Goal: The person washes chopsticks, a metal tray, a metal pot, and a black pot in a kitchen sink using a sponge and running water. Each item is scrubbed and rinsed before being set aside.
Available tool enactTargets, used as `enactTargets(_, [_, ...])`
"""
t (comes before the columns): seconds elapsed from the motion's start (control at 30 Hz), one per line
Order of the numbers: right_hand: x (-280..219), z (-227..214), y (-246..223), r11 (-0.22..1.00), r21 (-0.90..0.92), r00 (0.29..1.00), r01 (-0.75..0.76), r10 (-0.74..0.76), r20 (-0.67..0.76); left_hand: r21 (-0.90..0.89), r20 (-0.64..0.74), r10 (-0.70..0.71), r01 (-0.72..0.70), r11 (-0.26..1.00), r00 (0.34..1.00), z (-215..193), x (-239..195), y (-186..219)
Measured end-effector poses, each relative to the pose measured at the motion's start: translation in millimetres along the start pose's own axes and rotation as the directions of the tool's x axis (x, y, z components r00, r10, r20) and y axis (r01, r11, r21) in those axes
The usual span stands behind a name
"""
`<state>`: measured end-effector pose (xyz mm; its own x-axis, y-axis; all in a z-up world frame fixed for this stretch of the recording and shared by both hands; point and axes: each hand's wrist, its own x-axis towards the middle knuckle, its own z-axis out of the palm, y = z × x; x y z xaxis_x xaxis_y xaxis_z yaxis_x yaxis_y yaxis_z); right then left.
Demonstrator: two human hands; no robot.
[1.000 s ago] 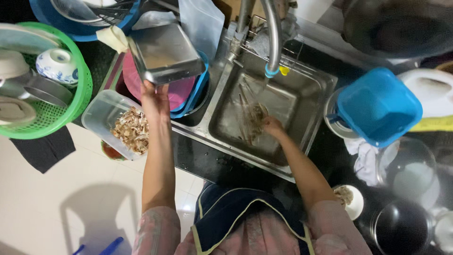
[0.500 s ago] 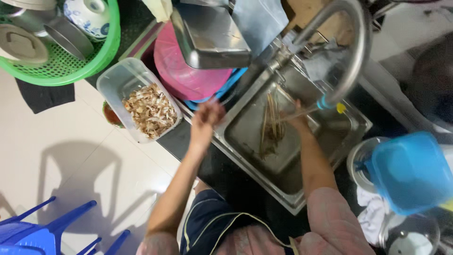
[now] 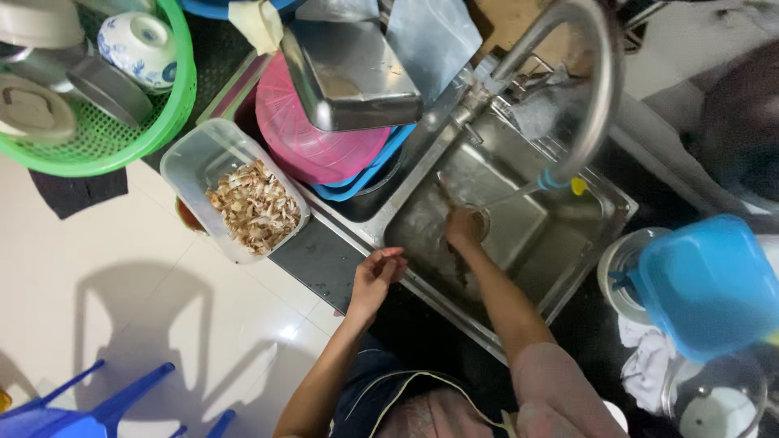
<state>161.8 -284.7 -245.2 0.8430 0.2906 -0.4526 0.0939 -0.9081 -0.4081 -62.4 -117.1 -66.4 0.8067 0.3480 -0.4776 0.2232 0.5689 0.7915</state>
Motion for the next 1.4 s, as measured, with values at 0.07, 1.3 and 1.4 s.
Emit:
enactTargets(0.07, [3.4, -32.4, 13.4, 0.998, 0.04, 0.999, -0.042, 0.043, -0.032, -0.026, 0.034, 0.033, -0.033, 0.999, 0.999, 4.5, 15.6, -15.1])
enactTargets(1.3, [-53.5, -77.1, -52.2, 0.014, 0.996, 0.911, 0.086, 0.404, -0.084, 0.08, 0.482, -0.284, 0.281, 0.956, 0.829, 119.2, 111.3, -41.5])
enactTargets(1.4, [-62.2, -69.3, -40.0, 0.228, 0.962, 0.908, 0.149, 0.353, -0.224, 0.138, 0.401, -0.104, 0.052, 0.989, 0.91, 86.8, 123.8, -34.5])
